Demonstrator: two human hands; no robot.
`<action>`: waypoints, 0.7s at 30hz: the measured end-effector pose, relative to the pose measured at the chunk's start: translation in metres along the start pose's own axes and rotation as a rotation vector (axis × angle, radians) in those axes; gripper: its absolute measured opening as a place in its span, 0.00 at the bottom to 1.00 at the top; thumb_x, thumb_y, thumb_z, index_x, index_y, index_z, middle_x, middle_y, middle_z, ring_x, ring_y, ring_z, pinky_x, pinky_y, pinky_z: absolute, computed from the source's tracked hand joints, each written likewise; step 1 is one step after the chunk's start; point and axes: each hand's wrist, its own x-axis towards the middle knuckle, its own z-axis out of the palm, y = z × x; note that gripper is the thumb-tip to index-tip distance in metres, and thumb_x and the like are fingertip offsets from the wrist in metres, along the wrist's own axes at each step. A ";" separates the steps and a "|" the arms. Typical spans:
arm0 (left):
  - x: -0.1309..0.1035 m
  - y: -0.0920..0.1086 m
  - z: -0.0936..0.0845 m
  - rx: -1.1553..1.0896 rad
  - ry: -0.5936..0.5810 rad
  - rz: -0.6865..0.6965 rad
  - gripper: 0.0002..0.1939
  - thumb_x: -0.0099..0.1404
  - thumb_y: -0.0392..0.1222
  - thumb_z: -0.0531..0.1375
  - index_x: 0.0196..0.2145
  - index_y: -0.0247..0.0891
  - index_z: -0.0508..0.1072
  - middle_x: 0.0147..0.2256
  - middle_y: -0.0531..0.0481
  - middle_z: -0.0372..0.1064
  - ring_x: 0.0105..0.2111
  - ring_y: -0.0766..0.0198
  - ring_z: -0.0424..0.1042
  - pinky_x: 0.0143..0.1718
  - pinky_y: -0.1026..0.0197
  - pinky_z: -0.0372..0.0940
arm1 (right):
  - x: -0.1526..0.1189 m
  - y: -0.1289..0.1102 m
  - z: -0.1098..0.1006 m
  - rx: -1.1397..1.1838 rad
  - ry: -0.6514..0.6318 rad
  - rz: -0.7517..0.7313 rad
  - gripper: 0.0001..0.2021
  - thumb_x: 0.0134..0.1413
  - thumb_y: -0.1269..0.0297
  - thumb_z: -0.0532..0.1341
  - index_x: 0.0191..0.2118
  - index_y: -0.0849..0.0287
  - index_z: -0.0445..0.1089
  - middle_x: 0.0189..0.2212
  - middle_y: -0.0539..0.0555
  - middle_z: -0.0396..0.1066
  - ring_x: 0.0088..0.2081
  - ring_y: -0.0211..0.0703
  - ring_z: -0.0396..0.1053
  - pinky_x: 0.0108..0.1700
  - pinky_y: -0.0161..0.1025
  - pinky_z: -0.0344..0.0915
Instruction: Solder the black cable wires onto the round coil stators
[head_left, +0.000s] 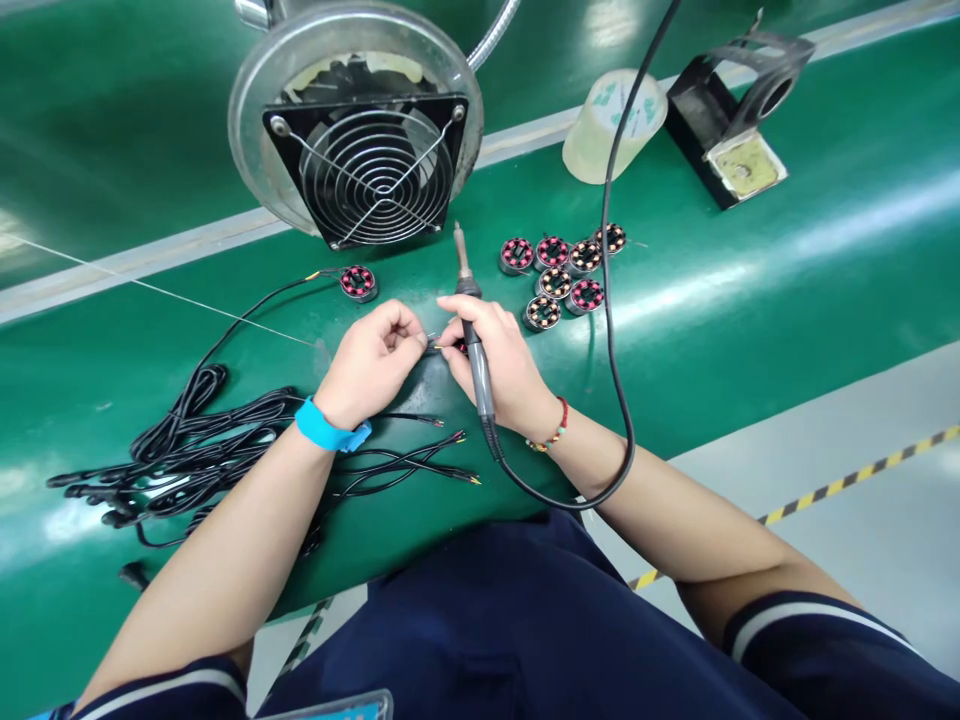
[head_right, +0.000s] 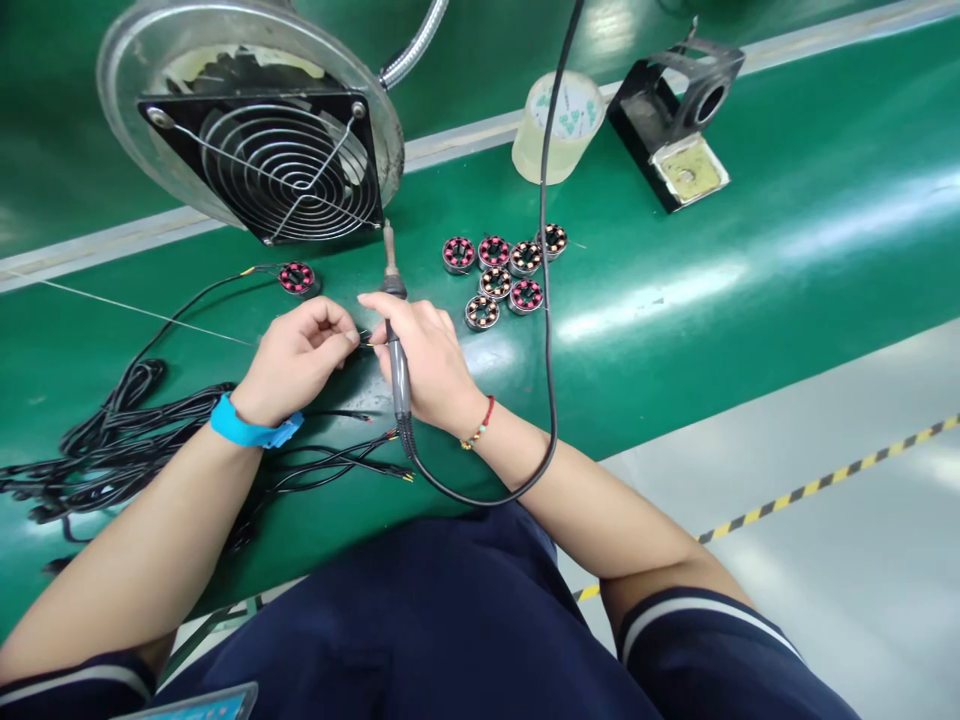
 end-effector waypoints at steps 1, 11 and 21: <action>0.000 0.000 0.000 -0.010 -0.013 -0.002 0.02 0.53 0.33 0.56 0.25 0.37 0.65 0.21 0.58 0.62 0.20 0.72 0.61 0.22 0.67 0.58 | 0.000 0.000 0.000 0.016 0.004 0.003 0.20 0.53 0.74 0.55 0.53 0.58 0.59 0.34 0.49 0.73 0.41 0.48 0.65 0.47 0.46 0.60; -0.004 -0.002 -0.003 0.056 -0.074 0.104 0.03 0.58 0.37 0.58 0.28 0.36 0.70 0.24 0.55 0.67 0.23 0.70 0.65 0.27 0.66 0.61 | 0.001 0.003 -0.001 0.201 -0.008 0.104 0.21 0.54 0.72 0.56 0.54 0.57 0.56 0.34 0.49 0.70 0.39 0.44 0.69 0.50 0.46 0.62; -0.004 -0.002 -0.006 0.132 -0.088 0.125 0.06 0.58 0.41 0.60 0.28 0.36 0.72 0.28 0.52 0.69 0.28 0.67 0.66 0.31 0.63 0.61 | 0.002 0.003 -0.006 0.110 -0.027 0.064 0.19 0.56 0.69 0.56 0.54 0.55 0.58 0.32 0.48 0.71 0.41 0.46 0.68 0.50 0.46 0.60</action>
